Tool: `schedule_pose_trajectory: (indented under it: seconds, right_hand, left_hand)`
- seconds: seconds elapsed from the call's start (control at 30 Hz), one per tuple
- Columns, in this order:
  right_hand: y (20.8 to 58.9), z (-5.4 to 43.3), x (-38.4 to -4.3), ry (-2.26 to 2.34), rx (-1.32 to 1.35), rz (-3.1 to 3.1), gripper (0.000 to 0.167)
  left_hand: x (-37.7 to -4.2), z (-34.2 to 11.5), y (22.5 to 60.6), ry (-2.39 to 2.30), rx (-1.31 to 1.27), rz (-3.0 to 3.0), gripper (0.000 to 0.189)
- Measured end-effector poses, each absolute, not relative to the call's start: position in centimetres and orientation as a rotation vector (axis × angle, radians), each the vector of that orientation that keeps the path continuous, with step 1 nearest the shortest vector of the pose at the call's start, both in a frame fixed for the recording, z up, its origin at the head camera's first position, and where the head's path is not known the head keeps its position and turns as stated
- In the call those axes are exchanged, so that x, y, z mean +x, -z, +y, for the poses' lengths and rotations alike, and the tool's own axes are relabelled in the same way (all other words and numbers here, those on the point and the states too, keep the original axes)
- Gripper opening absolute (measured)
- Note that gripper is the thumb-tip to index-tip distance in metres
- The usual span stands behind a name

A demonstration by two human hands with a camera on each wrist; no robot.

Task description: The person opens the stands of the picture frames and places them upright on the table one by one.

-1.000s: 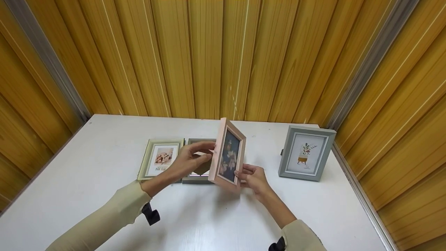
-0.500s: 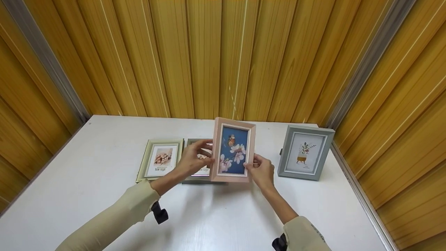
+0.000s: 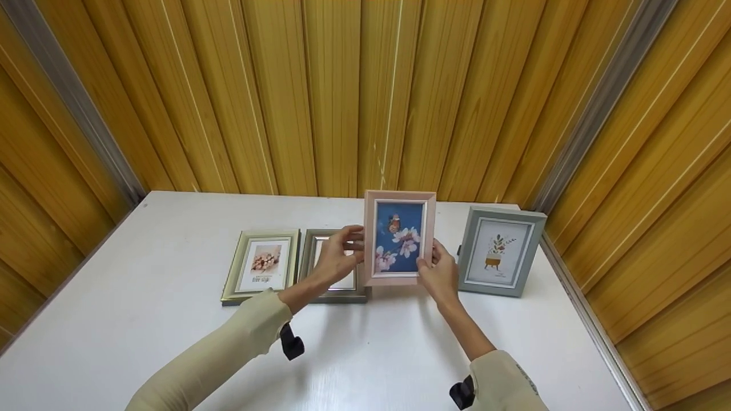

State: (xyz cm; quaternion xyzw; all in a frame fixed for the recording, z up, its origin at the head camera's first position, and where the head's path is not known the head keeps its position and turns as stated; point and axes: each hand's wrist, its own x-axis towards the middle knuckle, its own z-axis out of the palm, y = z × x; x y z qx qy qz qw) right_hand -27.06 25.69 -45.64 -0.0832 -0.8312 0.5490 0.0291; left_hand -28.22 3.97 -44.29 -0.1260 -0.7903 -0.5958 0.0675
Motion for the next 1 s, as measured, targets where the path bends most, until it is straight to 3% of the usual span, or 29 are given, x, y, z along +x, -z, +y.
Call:
schedule_pose_trajectory:
  seconds: [0.53, 1.0]
  right_hand:
    - [48.0, 28.1, -28.1, -1.897, -0.095, -2.537, 0.087]
    - [48.9, 29.0, -28.3, -1.848, -0.206, -2.568, 0.086]
  left_hand:
    - [-30.8, 6.9, 46.9, 2.108, -0.444, -2.355, 0.076]
    - [-30.5, 7.6, 47.9, 2.048, -0.550, -2.462, 0.081]
